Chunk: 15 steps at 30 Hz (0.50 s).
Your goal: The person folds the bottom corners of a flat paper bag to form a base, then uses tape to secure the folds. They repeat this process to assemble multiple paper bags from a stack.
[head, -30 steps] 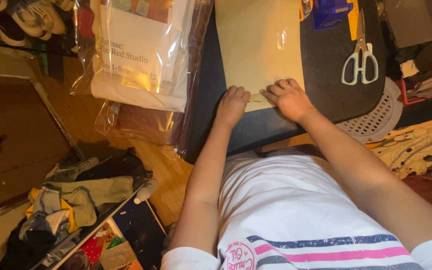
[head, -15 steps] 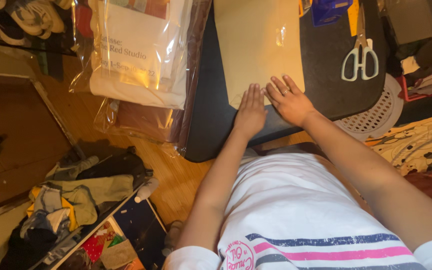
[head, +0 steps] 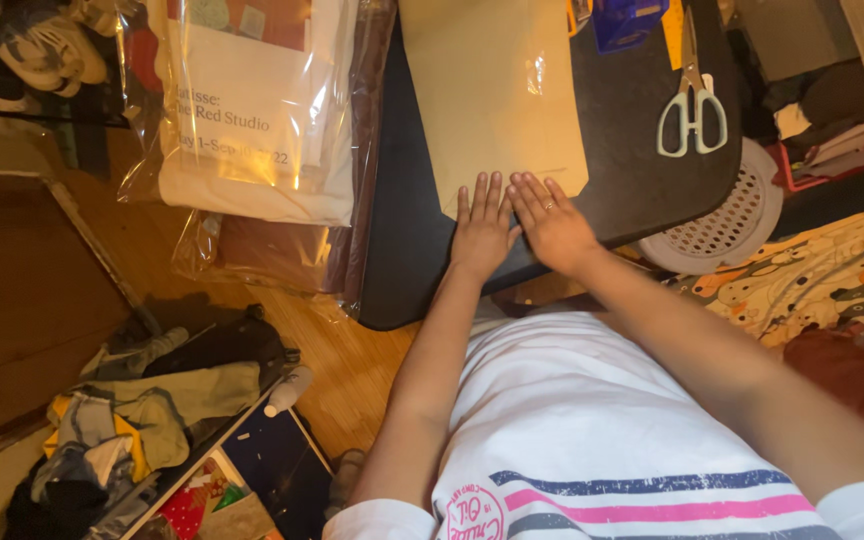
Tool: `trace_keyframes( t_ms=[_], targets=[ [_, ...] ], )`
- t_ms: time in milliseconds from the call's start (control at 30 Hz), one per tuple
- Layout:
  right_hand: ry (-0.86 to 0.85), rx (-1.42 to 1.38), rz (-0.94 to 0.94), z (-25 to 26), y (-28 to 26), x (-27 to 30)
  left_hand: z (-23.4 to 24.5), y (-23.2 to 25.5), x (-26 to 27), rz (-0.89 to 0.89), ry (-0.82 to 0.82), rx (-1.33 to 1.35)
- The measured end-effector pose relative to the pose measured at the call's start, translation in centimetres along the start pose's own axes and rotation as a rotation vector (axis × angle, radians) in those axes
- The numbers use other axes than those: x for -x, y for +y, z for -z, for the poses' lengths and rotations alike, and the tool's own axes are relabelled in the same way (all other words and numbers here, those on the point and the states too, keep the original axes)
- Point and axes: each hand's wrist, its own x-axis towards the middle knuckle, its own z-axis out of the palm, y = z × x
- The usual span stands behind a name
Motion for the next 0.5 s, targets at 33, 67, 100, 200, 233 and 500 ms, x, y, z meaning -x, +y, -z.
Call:
trace_keyframes(
  t_ms=[33, 67, 100, 200, 233, 500],
  targets=[
    [-0.01, -0.011, -0.005, -0.3, -0.1, 0.1, 0.0, 0.0, -0.1, 0.005, 0.003, 0.016],
    [-0.019, -0.022, -0.009, -0.6, 0.1, 0.2, 0.0, 0.1, -0.1, 0.01, 0.007, 0.031],
    [-0.028, -0.035, -0.014, -0.8, 0.2, 0.3, 0.1, 0.0, -0.1, 0.015, 0.009, 0.046],
    [-0.041, -0.044, -0.012, -1.1, 1.3, 0.8, 0.2, -0.1, 0.4, 0.003, 0.022, 0.061],
    [-0.034, -0.071, -0.015, -1.0, 1.6, 0.6, 0.3, -0.3, 0.3, 0.002, 0.036, 0.076],
    [-0.117, 0.146, -0.233, 0.7, 7.1, 0.0, 1.9, -0.4, 0.4, 0.001, -0.043, 0.162]
  ],
)
